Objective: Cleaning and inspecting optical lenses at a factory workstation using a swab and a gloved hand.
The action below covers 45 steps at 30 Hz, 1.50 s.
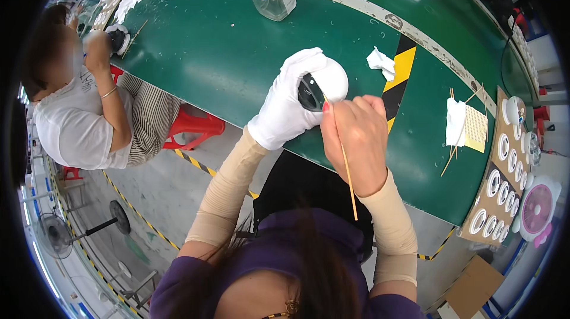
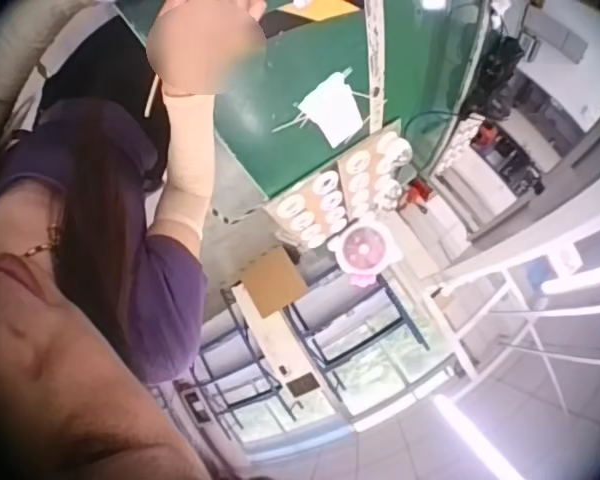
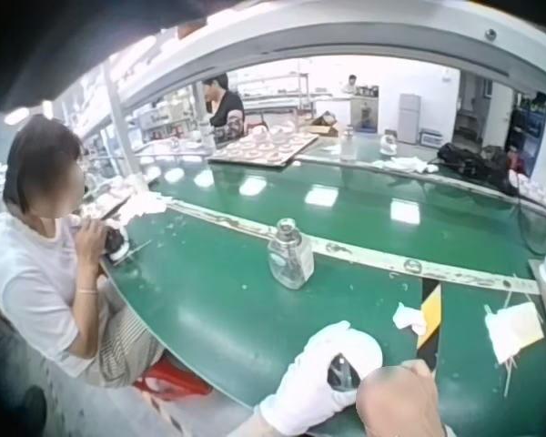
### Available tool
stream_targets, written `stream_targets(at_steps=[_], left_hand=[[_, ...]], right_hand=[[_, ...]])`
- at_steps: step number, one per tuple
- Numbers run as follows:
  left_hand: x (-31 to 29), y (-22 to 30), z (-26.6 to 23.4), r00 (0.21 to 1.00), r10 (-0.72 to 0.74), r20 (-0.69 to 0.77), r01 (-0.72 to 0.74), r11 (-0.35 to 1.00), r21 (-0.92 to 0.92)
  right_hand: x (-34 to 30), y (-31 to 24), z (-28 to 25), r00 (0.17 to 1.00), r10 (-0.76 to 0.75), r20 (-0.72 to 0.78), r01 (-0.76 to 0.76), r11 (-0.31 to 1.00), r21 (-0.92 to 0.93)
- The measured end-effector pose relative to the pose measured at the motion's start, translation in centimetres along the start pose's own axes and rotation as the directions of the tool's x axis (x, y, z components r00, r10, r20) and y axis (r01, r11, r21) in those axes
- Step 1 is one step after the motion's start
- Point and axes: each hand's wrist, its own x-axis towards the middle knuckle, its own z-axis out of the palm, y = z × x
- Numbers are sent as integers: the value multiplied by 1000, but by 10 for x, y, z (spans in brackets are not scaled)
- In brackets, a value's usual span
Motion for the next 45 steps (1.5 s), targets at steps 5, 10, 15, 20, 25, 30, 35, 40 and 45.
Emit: stream_targets(at_steps=[5,10,15,20,25,30,35,40,45], left_hand=[[-2,-3,-2,999,37,15,-37,999,12],[1,-1,1,1000,12,11,-12,1000,-2],[-2,-3,0,1000,7,5,-7,1000,-3],[1,-3,2,1000,16,12,-16,1000,-3],[-2,-8,2,999,36,-1,-36,999,3],[2,-5,4,999,41,-16,-40,998,50],[10,10,1,988,-150,49,146,987,73],[6,19,0,961,-272,42,258,944,207],[3,18,-2,959,-279,51,260,937,233]], right_hand=[[12,-1,10,998,-53,-29,53,999,1],[-11,2,4,999,27,-32,-28,1000,-14],[0,0,9,996,-41,-73,40,999,-11],[-2,3,7,997,-14,-77,14,1000,-7],[1,5,16,996,-47,-77,47,999,-11],[-13,8,2,999,12,-49,-11,1000,13],[5,18,3,990,141,-27,-136,980,145],[-3,19,-8,973,228,-28,-212,939,272],[-2,20,-16,895,396,-205,-349,908,232]])
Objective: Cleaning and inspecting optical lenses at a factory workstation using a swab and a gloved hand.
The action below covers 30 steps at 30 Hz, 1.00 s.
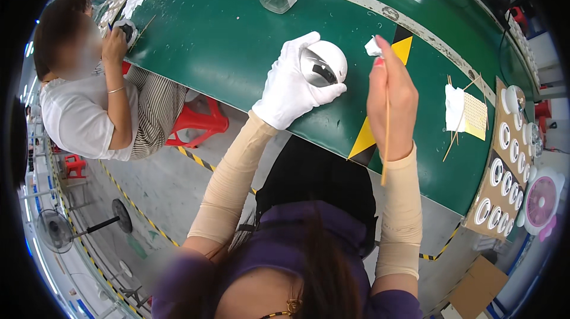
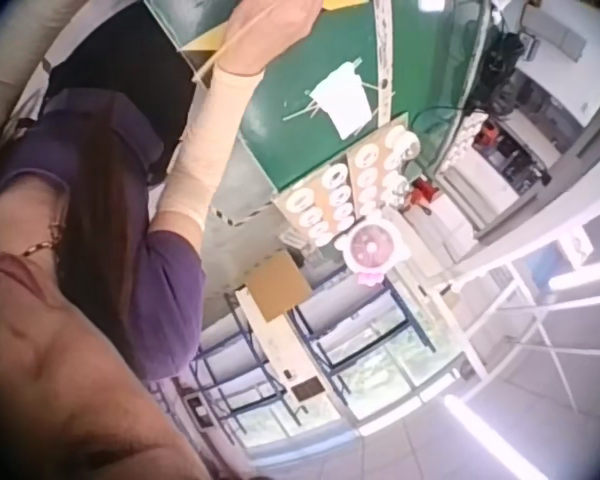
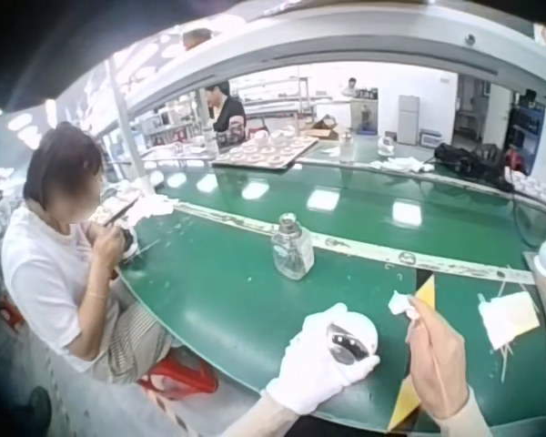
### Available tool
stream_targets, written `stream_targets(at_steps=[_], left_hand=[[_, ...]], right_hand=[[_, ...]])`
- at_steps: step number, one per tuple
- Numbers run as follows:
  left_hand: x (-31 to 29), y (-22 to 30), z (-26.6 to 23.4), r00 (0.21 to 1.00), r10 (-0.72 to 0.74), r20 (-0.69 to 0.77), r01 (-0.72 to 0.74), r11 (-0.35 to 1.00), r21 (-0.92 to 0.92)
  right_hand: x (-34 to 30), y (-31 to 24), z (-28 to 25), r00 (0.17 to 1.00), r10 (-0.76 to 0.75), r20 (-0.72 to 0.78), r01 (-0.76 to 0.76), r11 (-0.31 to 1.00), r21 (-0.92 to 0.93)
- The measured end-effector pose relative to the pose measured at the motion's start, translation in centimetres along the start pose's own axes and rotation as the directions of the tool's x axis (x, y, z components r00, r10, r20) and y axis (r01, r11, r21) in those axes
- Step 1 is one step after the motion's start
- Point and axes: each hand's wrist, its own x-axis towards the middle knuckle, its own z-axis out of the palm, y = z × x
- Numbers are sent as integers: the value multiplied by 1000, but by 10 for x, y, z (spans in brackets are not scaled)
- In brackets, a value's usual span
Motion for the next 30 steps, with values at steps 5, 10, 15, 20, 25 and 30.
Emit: stream_targets(at_steps=[5,10,15,20,25,30], left_hand=[[-1,-2,1,999,28,-20,-29,999,-20],[-1,-2,2,1000,19,-13,-19,1000,-23],[-2,0,1,1000,9,-7,-9,999,-32],[-3,-3,2,1000,24,-20,-24,999,-37],[-4,4,5,997,-31,-67,30,999,-17],[-5,2,9,994,-10,-111,5,999,-42]], right_hand=[[4,23,-16,978,146,149,-157,986,62],[26,54,-25,820,326,470,-444,881,164],[33,60,-33,822,290,489,-419,891,175],[20,20,-41,899,37,436,-262,844,467],[0,3,-28,929,-137,342,-45,880,474],[-9,5,-11,959,-125,253,-12,877,480]])
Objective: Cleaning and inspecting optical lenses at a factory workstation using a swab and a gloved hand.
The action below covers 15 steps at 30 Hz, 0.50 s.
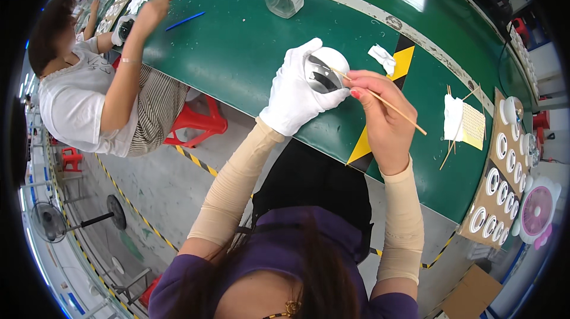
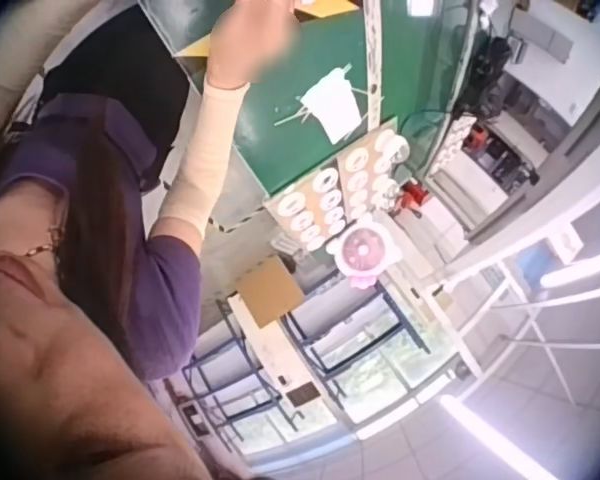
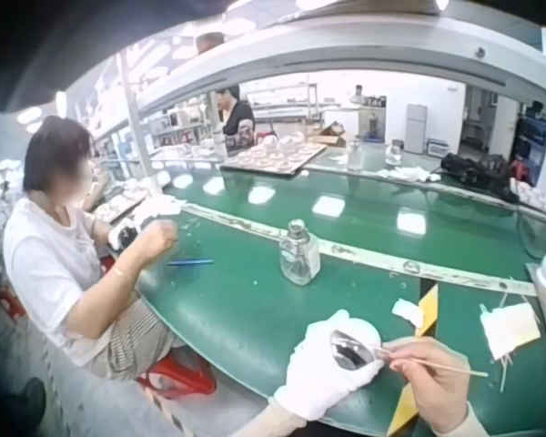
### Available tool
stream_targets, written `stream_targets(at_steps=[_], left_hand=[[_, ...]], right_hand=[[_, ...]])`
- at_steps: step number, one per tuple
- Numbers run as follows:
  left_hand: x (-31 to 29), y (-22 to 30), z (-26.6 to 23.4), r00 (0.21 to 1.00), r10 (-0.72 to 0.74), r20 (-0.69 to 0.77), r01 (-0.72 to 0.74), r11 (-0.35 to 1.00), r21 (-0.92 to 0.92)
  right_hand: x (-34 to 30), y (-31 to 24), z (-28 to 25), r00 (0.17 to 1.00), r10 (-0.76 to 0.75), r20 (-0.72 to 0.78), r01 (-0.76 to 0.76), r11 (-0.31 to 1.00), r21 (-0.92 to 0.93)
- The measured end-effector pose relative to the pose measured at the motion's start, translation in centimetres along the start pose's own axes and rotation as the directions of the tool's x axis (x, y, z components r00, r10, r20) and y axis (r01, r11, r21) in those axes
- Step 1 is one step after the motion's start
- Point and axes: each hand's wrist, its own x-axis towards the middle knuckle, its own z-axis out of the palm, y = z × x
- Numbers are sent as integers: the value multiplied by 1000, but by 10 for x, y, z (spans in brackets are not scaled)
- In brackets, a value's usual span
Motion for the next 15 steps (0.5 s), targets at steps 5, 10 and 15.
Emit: stream_targets(at_steps=[5,10,15], left_hand=[[-2,-1,-1,1000,10,-23,-9,999,41],[-2,-6,5,997,40,-59,-42,999,-32],[-1,-8,8,992,75,-98,-82,994,-71]], right_hand=[[18,-12,7,923,-379,-67,304,824,-478],[26,5,20,911,-391,128,360,605,-711],[29,1,20,876,-418,239,435,472,-767]])
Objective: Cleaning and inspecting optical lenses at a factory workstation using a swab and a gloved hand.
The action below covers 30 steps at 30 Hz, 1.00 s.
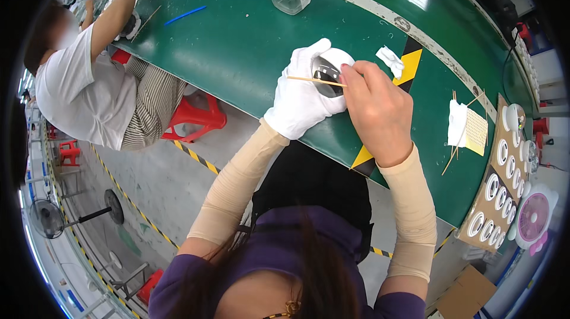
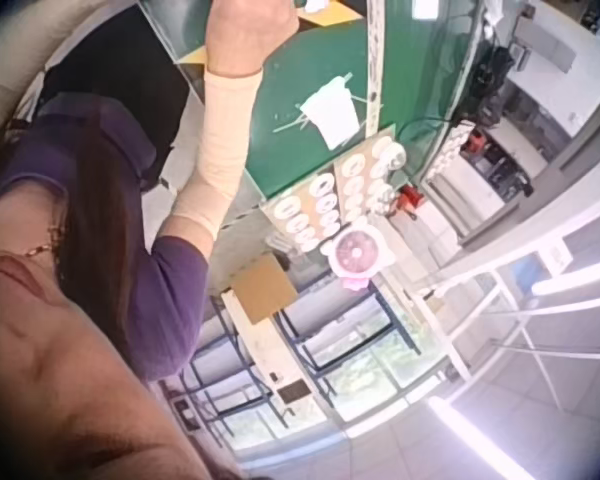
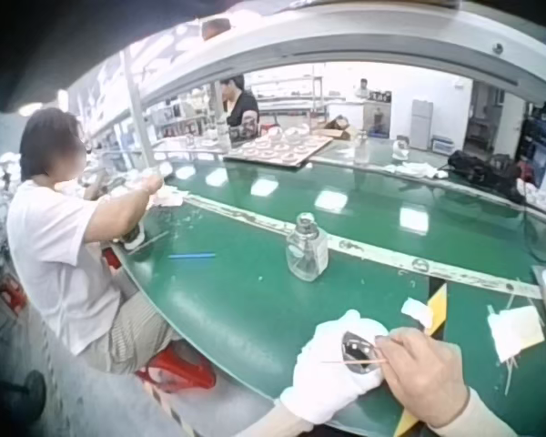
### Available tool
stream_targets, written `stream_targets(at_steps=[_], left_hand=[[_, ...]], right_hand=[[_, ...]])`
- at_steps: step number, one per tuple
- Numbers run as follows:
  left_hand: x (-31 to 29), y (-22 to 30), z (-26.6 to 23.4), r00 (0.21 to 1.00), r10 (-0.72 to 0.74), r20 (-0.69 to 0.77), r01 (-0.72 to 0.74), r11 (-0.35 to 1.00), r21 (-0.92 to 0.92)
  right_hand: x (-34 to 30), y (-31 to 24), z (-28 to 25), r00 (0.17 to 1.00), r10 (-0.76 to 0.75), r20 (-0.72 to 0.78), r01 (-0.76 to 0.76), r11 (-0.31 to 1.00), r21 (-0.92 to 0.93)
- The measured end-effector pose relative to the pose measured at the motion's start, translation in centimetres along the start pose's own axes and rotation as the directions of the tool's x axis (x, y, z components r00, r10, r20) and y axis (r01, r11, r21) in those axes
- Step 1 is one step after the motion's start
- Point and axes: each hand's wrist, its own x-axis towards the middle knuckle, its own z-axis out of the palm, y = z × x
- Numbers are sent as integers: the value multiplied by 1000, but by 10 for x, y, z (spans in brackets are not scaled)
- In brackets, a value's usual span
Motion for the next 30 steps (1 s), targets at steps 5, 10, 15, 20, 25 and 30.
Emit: stream_targets(at_steps=[5,10,15,20,25,30], left_hand=[[0,-4,1,997,62,-37,-62,998,-2],[1,-2,-1,998,50,-28,-50,999,3],[0,-4,0,1000,13,3,-13,1000,-5],[1,-4,-2,999,39,7,-39,999,17],[1,1,-7,995,-38,92,33,998,52],[2,3,-12,995,-25,100,18,998,64]], right_hand=[[4,1,2,993,-120,22,122,985,-120],[7,8,5,985,-173,4,173,981,-85],[6,14,11,997,-78,-30,79,995,56],[18,16,6,989,144,22,-143,941,306],[28,28,0,849,447,282,-510,552,660],[29,36,-14,901,424,87,-395,722,568]])
